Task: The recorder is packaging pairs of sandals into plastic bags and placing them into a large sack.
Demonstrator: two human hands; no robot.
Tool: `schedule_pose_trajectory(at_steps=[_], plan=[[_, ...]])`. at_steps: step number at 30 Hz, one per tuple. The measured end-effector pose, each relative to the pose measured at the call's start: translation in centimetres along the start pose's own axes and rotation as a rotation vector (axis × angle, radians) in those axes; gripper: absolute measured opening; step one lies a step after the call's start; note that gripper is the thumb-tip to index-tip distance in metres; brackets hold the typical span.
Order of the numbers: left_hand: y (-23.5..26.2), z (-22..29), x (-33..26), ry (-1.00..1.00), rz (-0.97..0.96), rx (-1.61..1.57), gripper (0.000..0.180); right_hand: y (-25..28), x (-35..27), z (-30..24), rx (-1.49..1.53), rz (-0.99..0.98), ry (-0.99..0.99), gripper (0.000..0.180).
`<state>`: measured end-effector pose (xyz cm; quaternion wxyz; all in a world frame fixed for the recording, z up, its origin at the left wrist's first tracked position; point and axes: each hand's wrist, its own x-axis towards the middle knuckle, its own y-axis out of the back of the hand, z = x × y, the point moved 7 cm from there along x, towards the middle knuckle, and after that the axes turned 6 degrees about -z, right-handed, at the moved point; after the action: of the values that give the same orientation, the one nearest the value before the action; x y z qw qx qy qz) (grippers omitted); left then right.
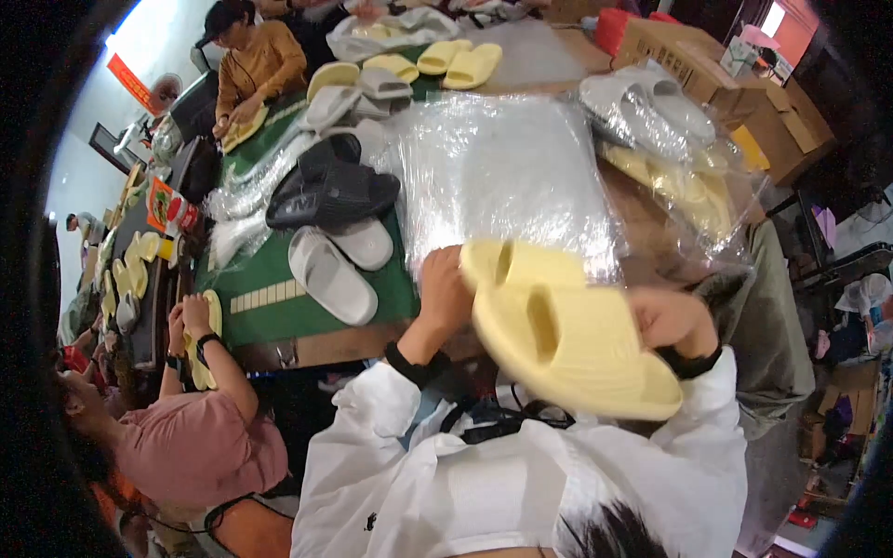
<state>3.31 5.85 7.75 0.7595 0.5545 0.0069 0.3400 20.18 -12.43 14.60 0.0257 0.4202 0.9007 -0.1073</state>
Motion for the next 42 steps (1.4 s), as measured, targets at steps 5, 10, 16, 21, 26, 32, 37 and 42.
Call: schedule_pose_trajectory(at_steps=[5,10,16,21,26,32,37,42], plan=[[1.8,-0.4,0.8,0.104,0.189,-0.192,0.025,-4.8,4.6,-0.2,-0.109,-0.208,0.048,0.062],[3.3,-1.3,0.7,0.118,0.3,-0.393,0.03,-4.4,5.1,-3.1,-0.112,0.046,0.034,0.056],[3.2,0.0,1.2,0.089,0.247,-0.303,0.034,-1.5,5.0,-2.7,-0.789,0.46,-0.251,0.037],[4.0,1.3,1.5,0.069,0.199,-0.506,0.043,-0.8,4.7,-3.0,-0.831,0.646,-0.285,0.036],[5.4,2.6,1.8,0.019,0.217,-0.499,0.035,-0.5,4.6,-4.0,-0.892,0.834,-0.198,0.034],[4.6,5.5,2.0,-0.132,0.076,-0.41,0.044,0.1,6.3,-3.9,-1.197,1.002,-0.081,0.032],[4.4,7.6,2.0,-0.235,-0.019,-0.381,0.044,3.6,6.9,-2.6,-1.278,1.212,-0.017,0.023],[4.3,8.4,1.6,-0.396,-0.124,-0.433,0.047,9.5,11.8,-3.4,-1.236,1.194,-0.281,0.02]])
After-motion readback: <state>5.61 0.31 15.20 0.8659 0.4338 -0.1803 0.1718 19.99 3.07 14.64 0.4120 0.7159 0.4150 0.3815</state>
